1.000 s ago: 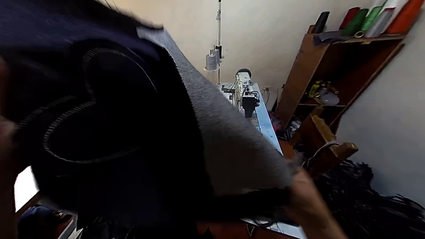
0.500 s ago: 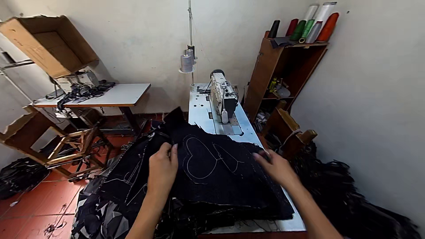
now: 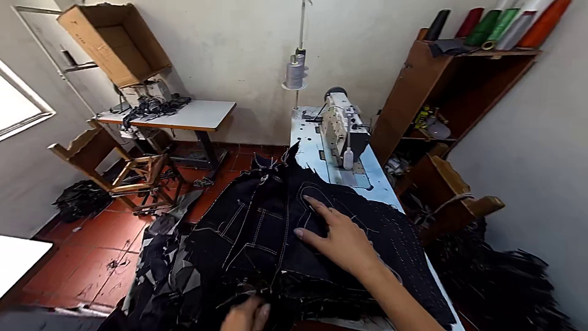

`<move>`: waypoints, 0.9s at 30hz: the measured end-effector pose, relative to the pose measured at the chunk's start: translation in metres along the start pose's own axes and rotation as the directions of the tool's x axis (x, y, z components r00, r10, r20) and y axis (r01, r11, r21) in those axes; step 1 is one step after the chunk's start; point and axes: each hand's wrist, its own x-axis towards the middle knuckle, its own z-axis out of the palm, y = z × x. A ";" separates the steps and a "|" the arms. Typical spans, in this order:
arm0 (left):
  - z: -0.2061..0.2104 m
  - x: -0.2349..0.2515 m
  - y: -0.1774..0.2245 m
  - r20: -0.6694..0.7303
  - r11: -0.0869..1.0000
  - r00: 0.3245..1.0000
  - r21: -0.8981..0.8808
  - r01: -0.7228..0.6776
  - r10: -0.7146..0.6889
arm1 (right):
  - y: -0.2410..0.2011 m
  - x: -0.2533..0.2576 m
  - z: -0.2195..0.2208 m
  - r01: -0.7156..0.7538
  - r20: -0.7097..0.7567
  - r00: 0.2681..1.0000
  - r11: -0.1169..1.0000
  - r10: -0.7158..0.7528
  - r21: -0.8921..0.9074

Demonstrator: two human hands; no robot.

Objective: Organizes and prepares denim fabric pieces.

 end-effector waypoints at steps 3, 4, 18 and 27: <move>0.072 -0.009 -0.021 -0.031 0.958 0.964 -0.121 0.260 -0.265 | 0.001 0.003 0.001 0.019 -0.013 1.000 1.000 -0.019 -0.009; 0.085 -0.006 -0.022 -0.109 0.953 0.957 -0.174 0.247 -0.268 | 0.000 0.004 0.001 0.019 -0.014 1.000 1.000 -0.020 -0.019; -0.040 -0.077 0.010 -0.223 0.989 0.964 0.027 -0.144 0.146 | -0.032 -0.102 0.014 0.417 -0.196 0.840 0.833 -0.506 -0.364; -0.070 -0.102 0.065 -0.151 0.969 0.962 0.138 -0.206 0.226 | -0.035 -0.108 0.014 0.447 -0.124 0.870 0.870 -0.477 -0.209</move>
